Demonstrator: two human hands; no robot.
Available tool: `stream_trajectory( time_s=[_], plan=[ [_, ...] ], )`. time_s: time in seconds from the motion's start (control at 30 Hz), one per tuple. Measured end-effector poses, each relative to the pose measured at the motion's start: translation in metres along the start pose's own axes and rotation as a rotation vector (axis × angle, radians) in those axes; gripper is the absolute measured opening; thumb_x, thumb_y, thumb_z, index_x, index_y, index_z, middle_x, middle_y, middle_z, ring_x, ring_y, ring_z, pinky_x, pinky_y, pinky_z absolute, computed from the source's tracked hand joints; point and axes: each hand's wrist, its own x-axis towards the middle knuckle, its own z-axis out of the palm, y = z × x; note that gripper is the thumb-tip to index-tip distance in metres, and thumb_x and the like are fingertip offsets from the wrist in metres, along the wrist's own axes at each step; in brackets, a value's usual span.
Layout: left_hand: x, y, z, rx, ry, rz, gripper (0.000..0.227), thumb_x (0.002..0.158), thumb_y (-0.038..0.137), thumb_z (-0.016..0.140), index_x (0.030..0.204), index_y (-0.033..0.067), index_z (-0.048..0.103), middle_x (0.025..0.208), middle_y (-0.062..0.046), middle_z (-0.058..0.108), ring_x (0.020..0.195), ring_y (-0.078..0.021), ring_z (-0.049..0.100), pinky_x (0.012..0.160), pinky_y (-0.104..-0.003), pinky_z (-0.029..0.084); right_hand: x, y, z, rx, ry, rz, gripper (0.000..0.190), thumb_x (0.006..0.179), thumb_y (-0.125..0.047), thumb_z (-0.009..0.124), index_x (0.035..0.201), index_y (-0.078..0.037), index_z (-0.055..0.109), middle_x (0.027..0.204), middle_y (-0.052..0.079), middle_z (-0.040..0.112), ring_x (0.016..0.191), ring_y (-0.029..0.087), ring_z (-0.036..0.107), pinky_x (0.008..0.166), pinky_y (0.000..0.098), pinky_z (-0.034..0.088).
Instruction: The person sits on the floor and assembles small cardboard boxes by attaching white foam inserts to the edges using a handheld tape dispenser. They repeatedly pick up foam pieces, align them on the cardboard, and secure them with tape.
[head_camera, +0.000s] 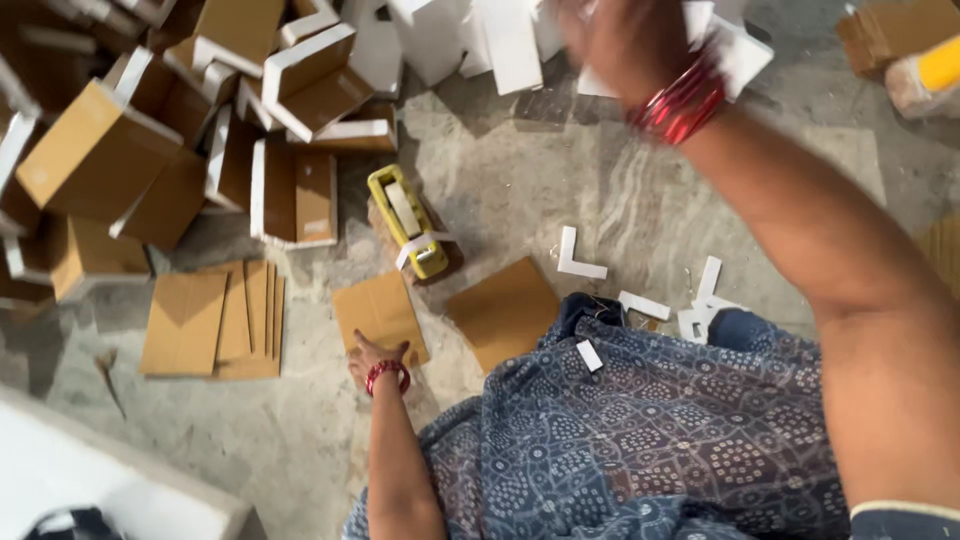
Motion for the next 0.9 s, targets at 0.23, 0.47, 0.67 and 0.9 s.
stream_trajectory(
  time_s=[0.23, 0.47, 0.67, 0.9],
  plan=[
    [0.011, -0.013, 0.000, 0.013, -0.088, -0.117, 0.154, 0.049, 0.059, 0.096, 0.165, 0.0340, -0.003, 0.171, -0.021, 0.000, 0.158, -0.0427, 0.006, 0.120, -0.065, 0.023, -0.193, 0.039, 0.197, 0.006, -0.350, 0.469, 0.058, 0.080, -0.022, 0.083, 0.134, -0.014, 0.062, 0.121, 0.016, 0.068, 0.112, 0.036, 0.064, 0.093, 0.0481, 0.052],
    [0.051, 0.030, 0.027, 0.034, -0.070, -0.037, 0.169, 0.039, 0.075, 0.092, 0.165, 0.0261, -0.009, 0.167, -0.032, -0.010, 0.155, -0.0524, 0.000, 0.123, -0.064, 0.008, -0.144, 0.095, 0.360, -0.091, -0.132, 0.630, 0.093, 0.069, -0.039, 0.092, 0.151, -0.026, 0.050, 0.152, 0.018, 0.043, 0.132, 0.042, 0.051, 0.103, 0.0558, 0.046],
    [0.054, 0.082, 0.074, -0.007, -0.005, -0.075, 0.168, 0.037, 0.074, 0.091, 0.164, 0.0311, -0.010, 0.167, -0.029, -0.016, 0.154, -0.0524, -0.006, 0.121, -0.068, 0.009, -0.005, 0.132, 0.435, -0.057, -0.055, 0.835, 0.122, 0.067, -0.058, 0.090, 0.159, -0.042, 0.013, 0.166, 0.023, -0.008, 0.151, 0.055, 0.015, 0.112, 0.0739, 0.025],
    [0.048, 0.068, 0.058, -0.016, 0.109, -0.145, 0.168, 0.033, 0.073, 0.090, 0.163, 0.0368, -0.010, 0.168, -0.024, -0.022, 0.153, -0.0523, -0.014, 0.119, -0.072, 0.010, -0.005, 0.194, 0.478, -0.127, -0.234, 1.108, 0.125, 0.072, -0.043, 0.091, 0.166, -0.047, 0.009, 0.169, 0.023, 0.006, 0.140, 0.051, 0.037, 0.103, 0.0648, 0.043]
  ],
)
